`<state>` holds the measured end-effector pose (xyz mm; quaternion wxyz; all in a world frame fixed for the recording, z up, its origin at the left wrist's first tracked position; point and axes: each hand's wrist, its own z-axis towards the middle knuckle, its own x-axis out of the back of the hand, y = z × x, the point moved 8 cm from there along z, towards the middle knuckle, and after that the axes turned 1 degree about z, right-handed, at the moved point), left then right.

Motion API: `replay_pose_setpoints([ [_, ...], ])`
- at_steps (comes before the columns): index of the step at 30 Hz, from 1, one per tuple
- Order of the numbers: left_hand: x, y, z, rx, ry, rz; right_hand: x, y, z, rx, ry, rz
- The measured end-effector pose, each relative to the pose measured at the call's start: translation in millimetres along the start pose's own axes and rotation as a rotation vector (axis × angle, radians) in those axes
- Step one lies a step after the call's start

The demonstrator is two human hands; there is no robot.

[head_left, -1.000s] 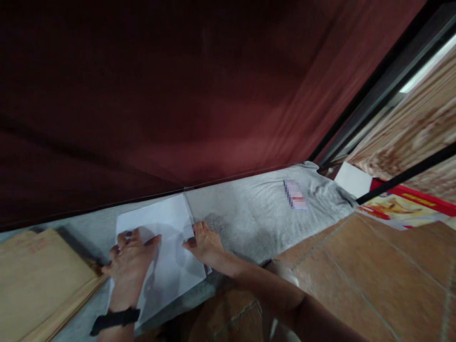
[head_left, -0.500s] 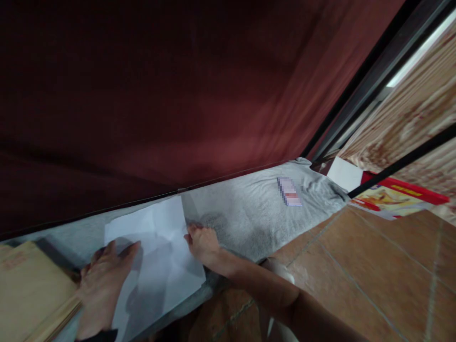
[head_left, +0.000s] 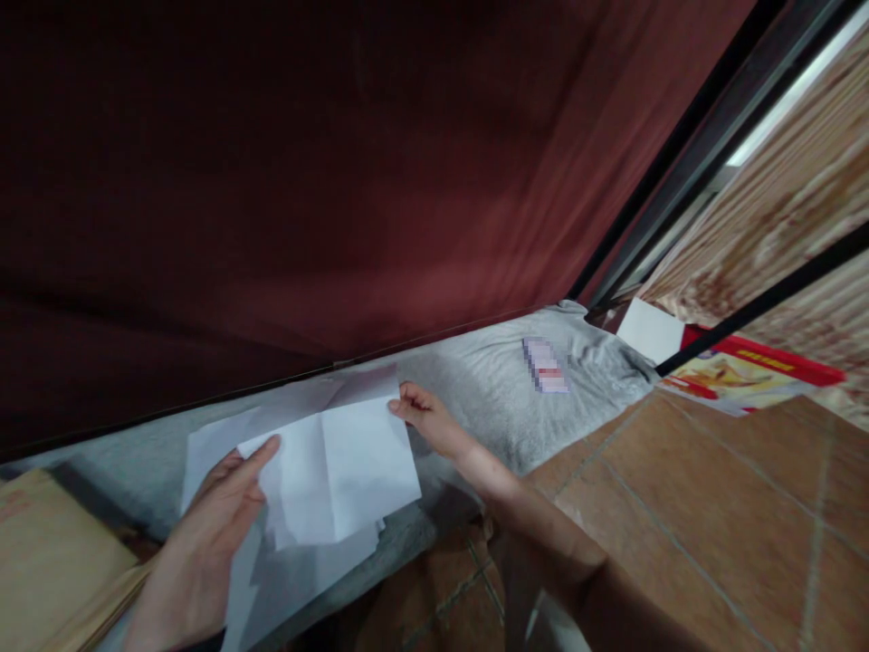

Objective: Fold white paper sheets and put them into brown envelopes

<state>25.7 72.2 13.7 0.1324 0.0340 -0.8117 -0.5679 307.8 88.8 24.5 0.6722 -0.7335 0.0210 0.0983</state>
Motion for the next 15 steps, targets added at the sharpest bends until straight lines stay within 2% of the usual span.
replay_pose_setpoints([
  [3, -25.3, 10.2, -8.1, -0.072, -0.106, -0.111, 19.2, -6.0, -4.6, -0.041, -0.025, 0.118],
  [8, -48.5, 15.8, -13.3, -0.179, -0.033, -0.130, 46.9, -16.1, -0.6, -0.047, -0.028, 0.179],
  [11, -56.2, 22.8, -15.5, -0.301, 0.030, -0.016, 60.6, -29.2, 4.2, 0.023, -0.040, 0.184],
  [15, -70.1, 41.6, -20.9, -0.528, 0.068, 0.229, 89.3, -47.0, 7.3, 0.159, 0.096, 0.141],
])
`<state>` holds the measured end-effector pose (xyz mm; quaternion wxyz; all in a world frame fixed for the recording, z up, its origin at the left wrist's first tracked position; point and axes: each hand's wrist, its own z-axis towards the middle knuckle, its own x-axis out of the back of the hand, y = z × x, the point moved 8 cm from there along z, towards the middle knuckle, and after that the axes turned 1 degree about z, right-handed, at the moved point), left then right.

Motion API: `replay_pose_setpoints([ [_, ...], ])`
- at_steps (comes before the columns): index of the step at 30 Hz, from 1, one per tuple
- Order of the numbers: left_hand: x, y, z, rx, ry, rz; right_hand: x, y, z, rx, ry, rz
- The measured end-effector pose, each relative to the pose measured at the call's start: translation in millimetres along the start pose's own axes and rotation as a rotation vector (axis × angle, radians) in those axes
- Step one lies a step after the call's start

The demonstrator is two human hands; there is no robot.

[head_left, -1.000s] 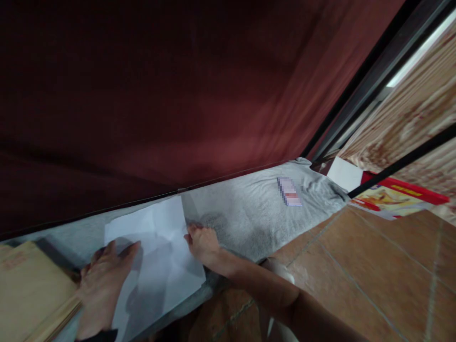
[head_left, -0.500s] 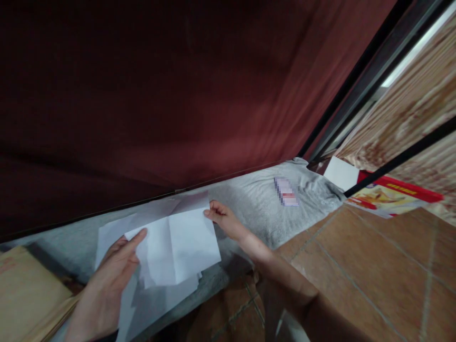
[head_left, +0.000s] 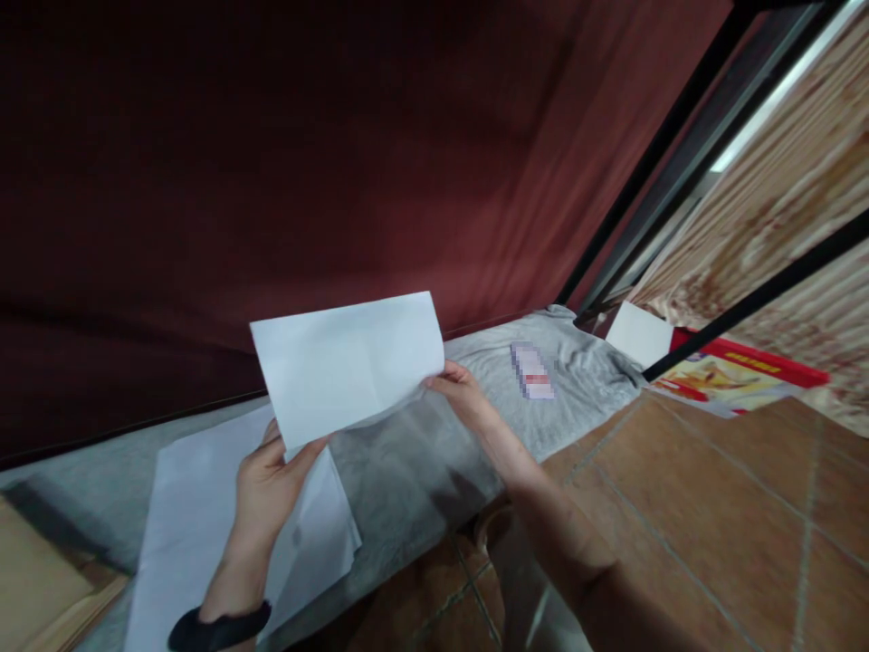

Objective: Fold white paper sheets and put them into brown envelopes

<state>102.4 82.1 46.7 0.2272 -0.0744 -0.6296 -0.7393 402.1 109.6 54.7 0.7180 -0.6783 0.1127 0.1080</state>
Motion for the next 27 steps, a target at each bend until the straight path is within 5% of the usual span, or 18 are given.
replay_pose_setpoints([
  [3, -14.1, 12.9, 3.2, -0.108, -0.068, 0.120, 15.5, -12.7, 3.0, 0.096, 0.044, -0.116],
  [7, -34.7, 21.7, 3.7, -0.288, -0.212, 0.105, 22.6, -23.3, 3.5, 0.252, -0.069, -0.398],
  [13, -67.4, -2.1, -10.4, -0.458, -0.467, 0.139, 40.7, 9.3, 0.3, 0.212, -0.242, -0.612],
  [21, -98.6, -19.5, -45.8, -0.488, -0.694, 0.311, 57.4, 28.7, -44.9, 0.308, -0.504, -1.270],
  [27, -100.8, -32.8, -57.1, -0.502, -0.713, 0.395, 58.0, 41.9, -76.6, 0.279, -0.651, -1.384],
])
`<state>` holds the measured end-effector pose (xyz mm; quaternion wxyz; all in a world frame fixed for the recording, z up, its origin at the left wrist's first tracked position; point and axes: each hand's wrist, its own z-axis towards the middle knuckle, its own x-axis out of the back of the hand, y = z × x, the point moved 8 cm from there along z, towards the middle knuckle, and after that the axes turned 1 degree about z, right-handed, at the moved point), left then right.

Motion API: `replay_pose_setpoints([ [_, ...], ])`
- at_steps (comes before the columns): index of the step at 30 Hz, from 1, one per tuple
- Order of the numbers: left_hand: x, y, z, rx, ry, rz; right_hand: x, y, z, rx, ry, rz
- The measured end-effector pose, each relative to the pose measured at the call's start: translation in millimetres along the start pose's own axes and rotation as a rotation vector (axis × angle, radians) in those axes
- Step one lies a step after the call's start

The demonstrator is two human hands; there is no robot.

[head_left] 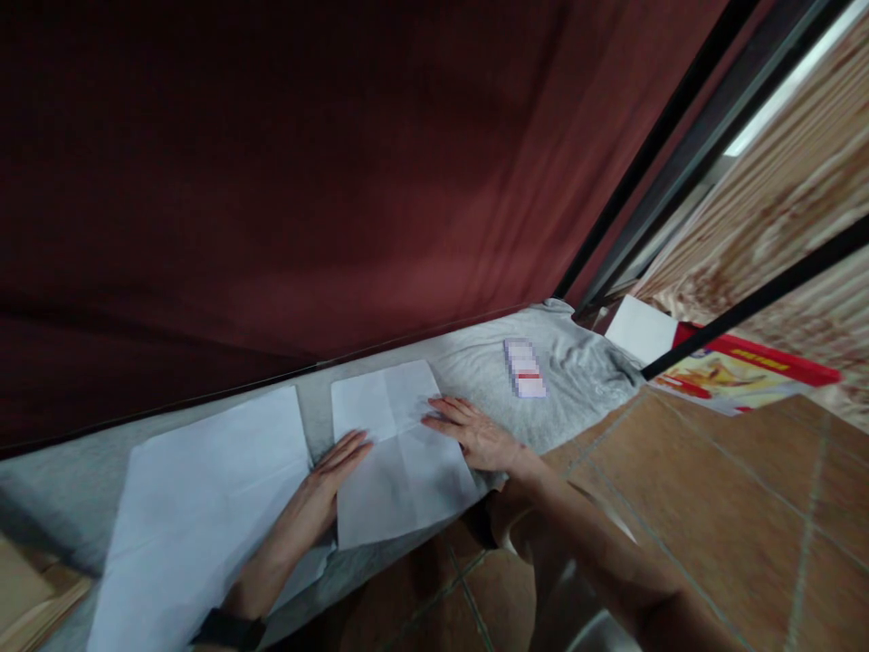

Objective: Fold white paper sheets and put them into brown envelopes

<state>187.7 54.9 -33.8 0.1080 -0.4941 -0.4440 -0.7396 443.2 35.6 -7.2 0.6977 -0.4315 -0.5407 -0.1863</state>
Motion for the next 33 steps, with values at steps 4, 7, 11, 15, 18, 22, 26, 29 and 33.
replay_pose_setpoints([
  [4, 0.1, -1.1, -3.2, -0.023, -0.013, 0.089, -6.7, -6.1, -6.0, 0.088, -0.041, 0.055],
  [7, 0.4, 9.9, -5.4, -0.084, -0.040, 0.175, -3.5, -1.1, -5.5, 0.102, -0.052, 0.089],
  [11, -7.3, 32.5, -10.0, -0.187, -0.095, 0.158, 3.6, 6.3, -3.6, 0.089, -0.051, 0.115],
  [15, -14.2, 38.4, -10.1, -0.194, -0.123, 0.149, -0.5, 2.9, -5.6, 0.101, -0.083, 0.132],
  [18, -13.7, 37.1, -8.8, -0.187, -0.123, 0.162, -5.6, 0.6, -8.4, 0.098, -0.130, 0.131],
  [22, -15.9, 46.4, -13.2, -0.201, -0.135, 0.156, -1.6, 1.4, -10.0, 0.098, -0.141, 0.154],
  [26, -21.8, 54.4, -18.9, -0.218, -0.184, 0.090, 0.1, 4.2, -9.6, 0.081, -0.169, 0.188],
  [29, -19.7, 45.2, -19.1, -0.174, -0.232, -0.003, -2.0, 6.7, -8.9, 0.077, -0.181, 0.217],
  [33, -13.5, 36.1, -22.7, -0.082, -0.330, -0.146, 0.0, 10.7, -7.7, 0.080, -0.117, 0.269],
])
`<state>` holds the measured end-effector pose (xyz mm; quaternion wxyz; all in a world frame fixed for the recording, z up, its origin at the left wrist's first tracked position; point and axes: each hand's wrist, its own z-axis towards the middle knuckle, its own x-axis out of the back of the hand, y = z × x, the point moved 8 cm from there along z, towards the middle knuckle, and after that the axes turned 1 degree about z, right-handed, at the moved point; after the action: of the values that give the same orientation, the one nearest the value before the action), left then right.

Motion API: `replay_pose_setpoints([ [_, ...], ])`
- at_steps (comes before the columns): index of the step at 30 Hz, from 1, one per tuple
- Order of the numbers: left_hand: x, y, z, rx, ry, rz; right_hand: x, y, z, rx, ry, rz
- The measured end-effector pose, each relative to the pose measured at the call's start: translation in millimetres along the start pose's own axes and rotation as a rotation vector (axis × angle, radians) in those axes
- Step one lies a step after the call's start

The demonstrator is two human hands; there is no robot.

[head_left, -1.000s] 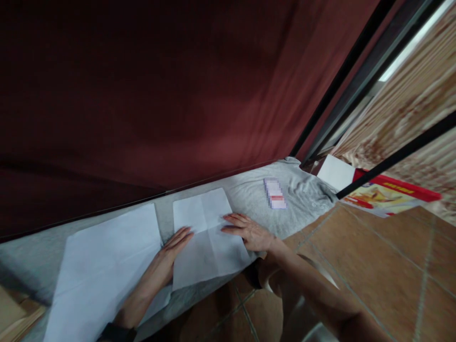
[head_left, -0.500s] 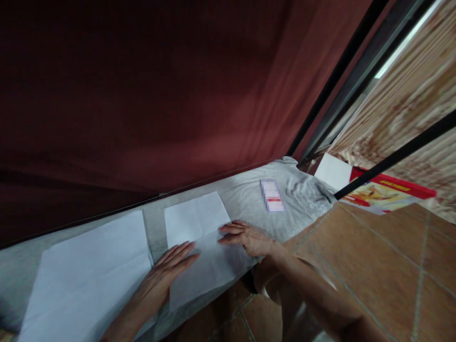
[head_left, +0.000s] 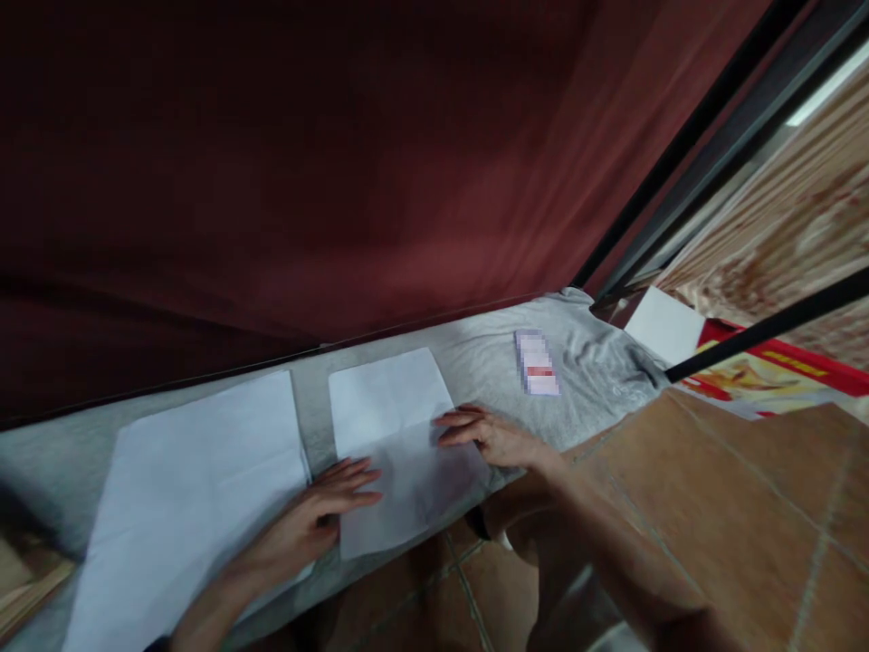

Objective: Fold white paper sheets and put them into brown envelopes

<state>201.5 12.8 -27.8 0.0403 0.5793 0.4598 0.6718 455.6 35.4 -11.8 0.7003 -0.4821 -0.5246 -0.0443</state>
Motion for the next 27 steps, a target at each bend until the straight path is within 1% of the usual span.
replay_pose_setpoints([
  [2, 2.2, 5.7, -3.2, 0.017, 0.000, -0.039, -0.3, 1.9, -0.2, -0.005, 0.008, 0.002],
  [4, 4.7, 12.9, -4.8, 0.034, 0.041, -0.019, -0.8, 4.3, -0.6, -0.015, 0.009, -0.010],
  [7, 1.3, 18.7, -6.1, 0.033, 0.048, 0.020, -2.5, 7.1, -2.2, -0.007, -0.012, 0.018],
  [11, 2.0, 10.1, -11.9, 0.034, 0.125, -0.019, -1.7, 12.0, -5.4, -0.015, 0.005, 0.089],
  [14, 3.9, 5.0, -15.3, 0.041, 0.180, -0.027, -1.9, 12.6, -5.7, -0.029, 0.032, 0.080],
  [17, 3.0, 7.2, -13.2, 0.063, 0.190, 0.066, -4.6, 9.0, -4.1, -0.035, 0.036, 0.019],
  [21, -3.9, 15.9, -6.0, 0.043, 0.138, 0.172, -8.2, 4.4, -5.1, -0.017, -0.005, -0.003],
  [23, -5.3, 18.6, -4.9, 0.016, 0.137, 0.167, -7.4, 6.2, -7.9, -0.020, -0.019, 0.044],
  [27, 1.0, 13.9, -7.9, 0.024, 0.217, 0.096, -0.2, 13.7, -11.9, -0.048, 0.031, 0.170],
])
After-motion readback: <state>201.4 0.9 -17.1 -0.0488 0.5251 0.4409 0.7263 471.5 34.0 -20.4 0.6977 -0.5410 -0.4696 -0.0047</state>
